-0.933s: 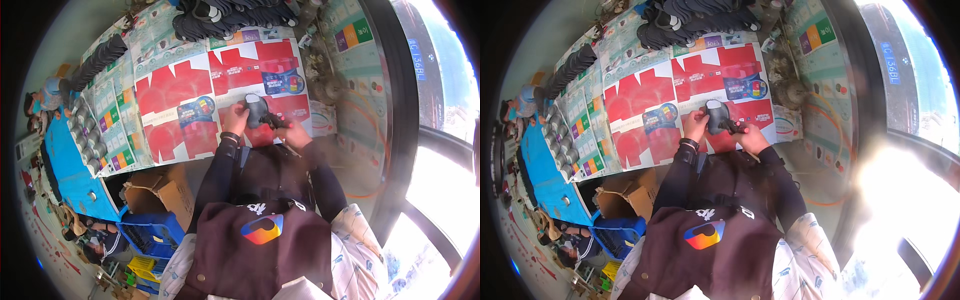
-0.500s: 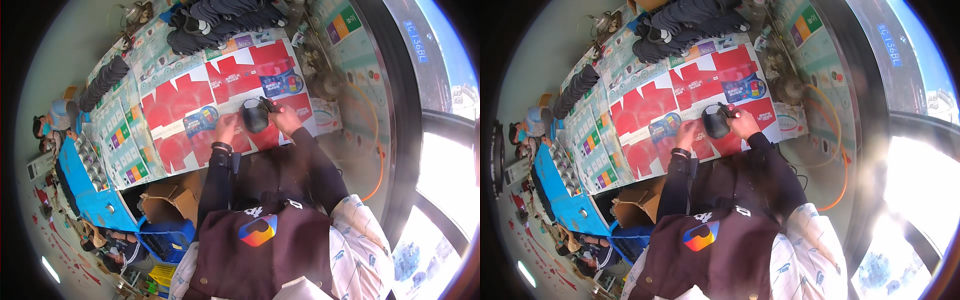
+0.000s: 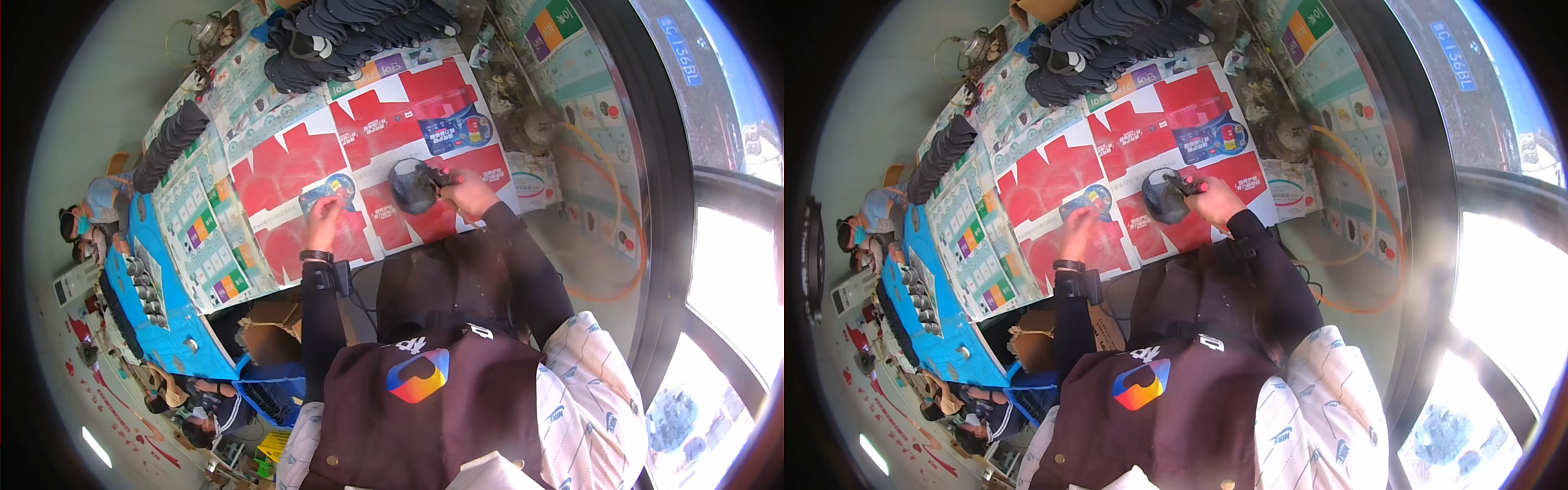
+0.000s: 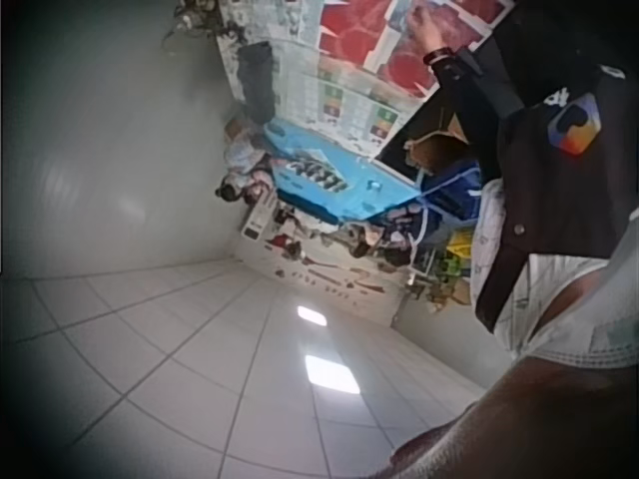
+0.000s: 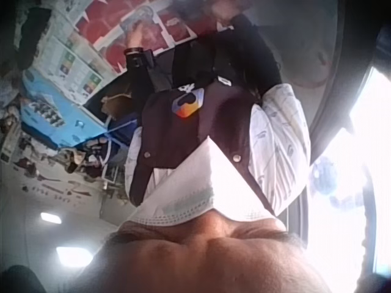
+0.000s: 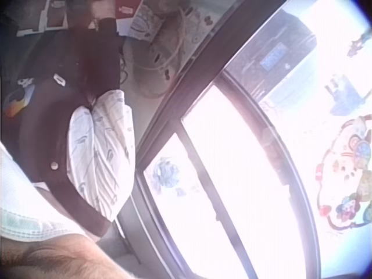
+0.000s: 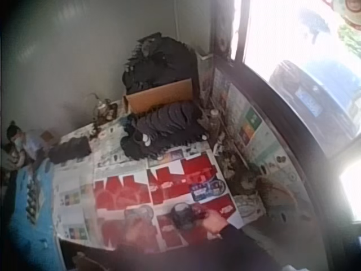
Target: Manually applying glue or treatment to shoe components using a hand-held tool.
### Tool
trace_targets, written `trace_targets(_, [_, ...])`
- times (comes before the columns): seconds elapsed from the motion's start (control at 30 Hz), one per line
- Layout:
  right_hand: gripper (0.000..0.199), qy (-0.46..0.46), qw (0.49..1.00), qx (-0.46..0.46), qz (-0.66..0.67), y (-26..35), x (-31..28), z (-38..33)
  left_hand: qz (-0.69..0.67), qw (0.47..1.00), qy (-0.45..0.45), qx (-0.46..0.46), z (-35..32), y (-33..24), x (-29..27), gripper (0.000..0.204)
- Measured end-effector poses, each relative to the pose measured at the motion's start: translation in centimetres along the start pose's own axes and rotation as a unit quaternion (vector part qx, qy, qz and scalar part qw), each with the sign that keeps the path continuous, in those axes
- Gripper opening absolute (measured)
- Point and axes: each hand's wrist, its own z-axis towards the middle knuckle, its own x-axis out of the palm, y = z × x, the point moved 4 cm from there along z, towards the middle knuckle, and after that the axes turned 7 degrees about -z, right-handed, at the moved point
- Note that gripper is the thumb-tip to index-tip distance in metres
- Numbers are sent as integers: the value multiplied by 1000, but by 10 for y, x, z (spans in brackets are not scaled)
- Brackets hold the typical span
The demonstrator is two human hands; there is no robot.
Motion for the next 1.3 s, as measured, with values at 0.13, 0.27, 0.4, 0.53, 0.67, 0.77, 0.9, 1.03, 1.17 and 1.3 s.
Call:
trace_targets(0.13, [32,-5,998,-24,61,4,-3,-4,32,999,-2,-17,9,-15,-7,22])
trace_targets(0.27, [30,93,994,6,-62,3,2,-6,6,1000,8,-7,20,-8,1,21])
trace_targets(0.4, [30,-5,999,-26,-37,4,-3,-8,-16,998,57,-10,27,4,25,24])
trace_targets(0.53, [32,17,999,-29,-1,5,3,-11,10,998,57,-33,34,13,48,26])
trace_targets(0.67, [33,71,993,-1,-91,-1,6,-16,30,997,60,-33,41,20,66,28])
trace_targets(0.77, [34,65,991,-39,-111,-6,1,-19,69,996,55,-9,45,27,75,30])
trace_targets(0.9, [34,49,998,-23,-41,-24,-12,-23,122,987,99,-22,48,43,95,34])
trace_targets(1.03, [35,-24,994,-66,79,-29,-23,-34,220,971,71,57,44,38,112,30])
trace_targets(1.17, [35,-70,983,-106,135,-29,-34,-48,230,967,104,35,32,20,125,29])
trace_targets(1.3, [24,-41,992,-50,105,-30,-32,-51,4,992,81,98,14,-8,72,20])
